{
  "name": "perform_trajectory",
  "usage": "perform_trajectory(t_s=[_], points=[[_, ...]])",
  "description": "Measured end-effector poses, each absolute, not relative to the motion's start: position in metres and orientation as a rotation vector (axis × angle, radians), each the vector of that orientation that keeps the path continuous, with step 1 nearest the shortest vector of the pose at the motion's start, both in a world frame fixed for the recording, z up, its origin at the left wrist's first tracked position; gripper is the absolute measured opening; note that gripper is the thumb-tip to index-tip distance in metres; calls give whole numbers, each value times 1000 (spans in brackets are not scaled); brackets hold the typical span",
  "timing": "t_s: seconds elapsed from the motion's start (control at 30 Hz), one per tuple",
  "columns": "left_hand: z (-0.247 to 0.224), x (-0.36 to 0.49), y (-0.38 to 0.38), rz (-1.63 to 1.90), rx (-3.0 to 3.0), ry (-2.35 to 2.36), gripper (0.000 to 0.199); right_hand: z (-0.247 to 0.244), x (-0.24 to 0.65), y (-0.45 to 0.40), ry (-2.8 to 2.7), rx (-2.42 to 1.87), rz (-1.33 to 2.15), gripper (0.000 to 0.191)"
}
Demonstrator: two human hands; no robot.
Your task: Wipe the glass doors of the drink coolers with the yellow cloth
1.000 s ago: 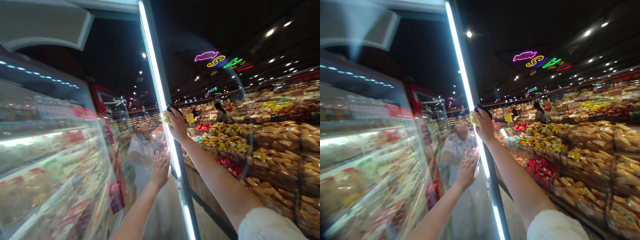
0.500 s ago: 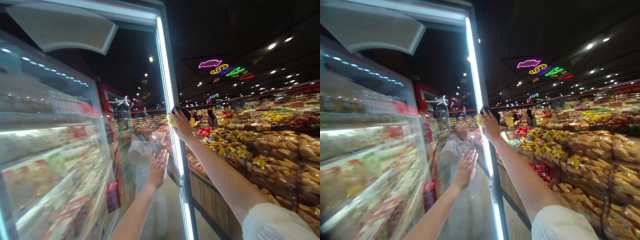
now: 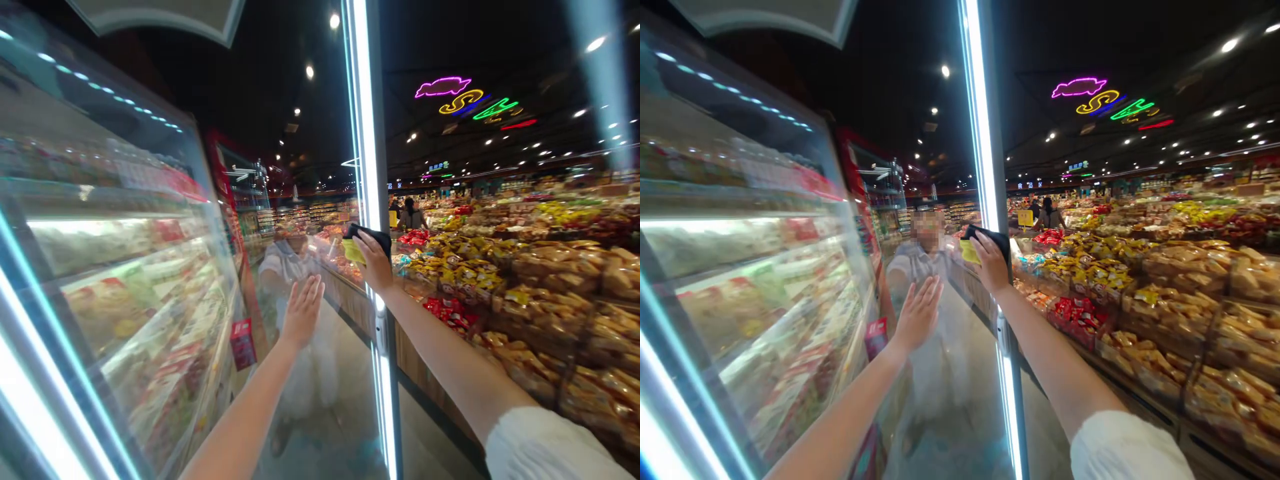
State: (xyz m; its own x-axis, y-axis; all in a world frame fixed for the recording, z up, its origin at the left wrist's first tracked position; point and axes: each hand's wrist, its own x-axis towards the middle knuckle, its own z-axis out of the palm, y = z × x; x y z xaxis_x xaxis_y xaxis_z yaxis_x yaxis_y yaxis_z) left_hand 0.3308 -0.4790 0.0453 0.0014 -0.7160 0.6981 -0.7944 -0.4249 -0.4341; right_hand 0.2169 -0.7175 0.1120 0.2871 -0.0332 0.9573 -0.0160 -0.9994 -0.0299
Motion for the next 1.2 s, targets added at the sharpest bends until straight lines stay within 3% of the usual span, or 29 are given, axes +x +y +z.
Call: perform_trajectory(t_s=[0.07,0.23,0.3,0.53,0.6,0.7,0.8,0.97,1.03,1.1,1.2], points=[[46,333,-470,1420,2161,-1642,73,101,233,-696,109,-2386,-1888,61],[30,340,-445,1446,2141,-1641,75,-14,236,-657,60,-2613,-1700,70],[26,344,-434,1455,2137,-1646,76,-36,232,-662,121,-2555,-1743,70],[38,357,-408,1455,2226,-1558,73,62,275,-657,453,-2227,-1919,69],[41,359,-403,1447,2261,-1525,74,59,278,-639,388,-2374,-1848,69],[40,360,-394,1446,2282,-1486,76,14,263,-627,39,-2714,-1665,70],[37,365,-384,1467,2269,-1488,75,-14,246,-644,11,-2740,-1675,68],[45,380,-373,1512,2261,-1458,73,65,268,-653,374,-2238,-1981,64],[49,385,-372,1523,2252,-1467,72,95,284,-634,369,-2237,-1987,64],[49,388,-371,1519,2250,-1475,73,95,293,-613,284,-2372,-1938,64],[45,391,-368,1496,2260,-1448,73,48,284,-599,0,-2698,-1770,64]])
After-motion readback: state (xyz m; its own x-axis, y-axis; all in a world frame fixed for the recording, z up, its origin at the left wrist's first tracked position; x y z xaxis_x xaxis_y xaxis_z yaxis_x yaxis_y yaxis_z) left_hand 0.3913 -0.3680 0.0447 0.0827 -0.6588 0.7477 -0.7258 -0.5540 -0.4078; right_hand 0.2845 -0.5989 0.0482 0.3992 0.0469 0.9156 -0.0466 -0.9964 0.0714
